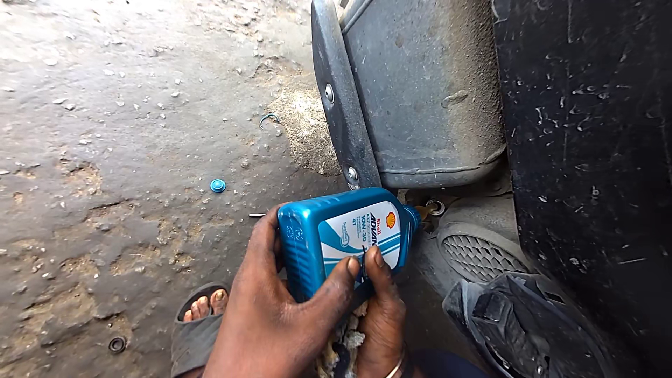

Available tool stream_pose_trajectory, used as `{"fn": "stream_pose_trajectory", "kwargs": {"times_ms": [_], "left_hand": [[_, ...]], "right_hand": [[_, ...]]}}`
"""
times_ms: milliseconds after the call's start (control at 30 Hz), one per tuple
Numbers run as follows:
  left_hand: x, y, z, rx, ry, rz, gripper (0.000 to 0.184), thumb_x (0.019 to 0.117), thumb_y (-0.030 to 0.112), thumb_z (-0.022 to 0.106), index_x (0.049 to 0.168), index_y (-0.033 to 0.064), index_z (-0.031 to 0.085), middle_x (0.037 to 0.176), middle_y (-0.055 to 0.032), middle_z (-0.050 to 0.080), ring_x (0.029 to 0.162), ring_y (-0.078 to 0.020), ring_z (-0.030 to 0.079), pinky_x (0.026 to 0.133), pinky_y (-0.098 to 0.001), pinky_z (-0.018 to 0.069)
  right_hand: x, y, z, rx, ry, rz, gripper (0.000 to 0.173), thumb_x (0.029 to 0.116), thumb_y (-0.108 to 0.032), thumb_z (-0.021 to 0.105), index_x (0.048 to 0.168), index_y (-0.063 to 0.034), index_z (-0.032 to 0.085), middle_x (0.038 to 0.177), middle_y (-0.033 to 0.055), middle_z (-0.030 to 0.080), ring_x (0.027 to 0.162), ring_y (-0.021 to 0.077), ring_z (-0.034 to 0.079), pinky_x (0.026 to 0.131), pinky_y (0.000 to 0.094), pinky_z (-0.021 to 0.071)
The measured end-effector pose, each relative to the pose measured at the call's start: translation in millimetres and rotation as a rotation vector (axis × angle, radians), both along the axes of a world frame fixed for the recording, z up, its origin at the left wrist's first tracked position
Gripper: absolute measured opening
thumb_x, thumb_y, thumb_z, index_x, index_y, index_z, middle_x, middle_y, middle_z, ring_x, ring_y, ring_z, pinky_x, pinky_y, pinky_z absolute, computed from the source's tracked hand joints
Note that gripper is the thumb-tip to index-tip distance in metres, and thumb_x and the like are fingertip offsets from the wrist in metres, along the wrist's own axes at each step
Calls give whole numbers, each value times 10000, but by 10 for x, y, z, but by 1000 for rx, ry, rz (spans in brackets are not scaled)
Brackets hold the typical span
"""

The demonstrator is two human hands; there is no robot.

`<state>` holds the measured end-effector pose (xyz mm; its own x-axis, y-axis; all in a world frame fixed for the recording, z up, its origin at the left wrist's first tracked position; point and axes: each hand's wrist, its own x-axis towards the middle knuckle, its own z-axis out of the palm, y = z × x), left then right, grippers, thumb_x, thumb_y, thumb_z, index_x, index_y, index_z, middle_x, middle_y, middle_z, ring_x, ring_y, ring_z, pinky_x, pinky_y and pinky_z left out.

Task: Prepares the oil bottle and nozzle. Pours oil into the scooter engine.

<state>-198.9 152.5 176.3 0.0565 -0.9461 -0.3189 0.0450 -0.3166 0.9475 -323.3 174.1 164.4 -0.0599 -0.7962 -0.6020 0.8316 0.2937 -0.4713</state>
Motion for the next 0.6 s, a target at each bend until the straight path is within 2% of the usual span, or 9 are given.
{"fn": "stream_pose_trajectory", "kwargs": {"times_ms": [600], "left_hand": [[-5, -5, 16, -1, -3, -1, 770, 812, 370, 821, 1434, 108, 449, 1107, 0, 715, 888, -132, 742, 695, -276, 659]], "right_hand": [[-7, 5, 17, 20, -17, 19, 409, 845, -389, 815, 1080, -83, 679, 940, 111, 732, 878, 164, 742, 795, 345, 627]]}}
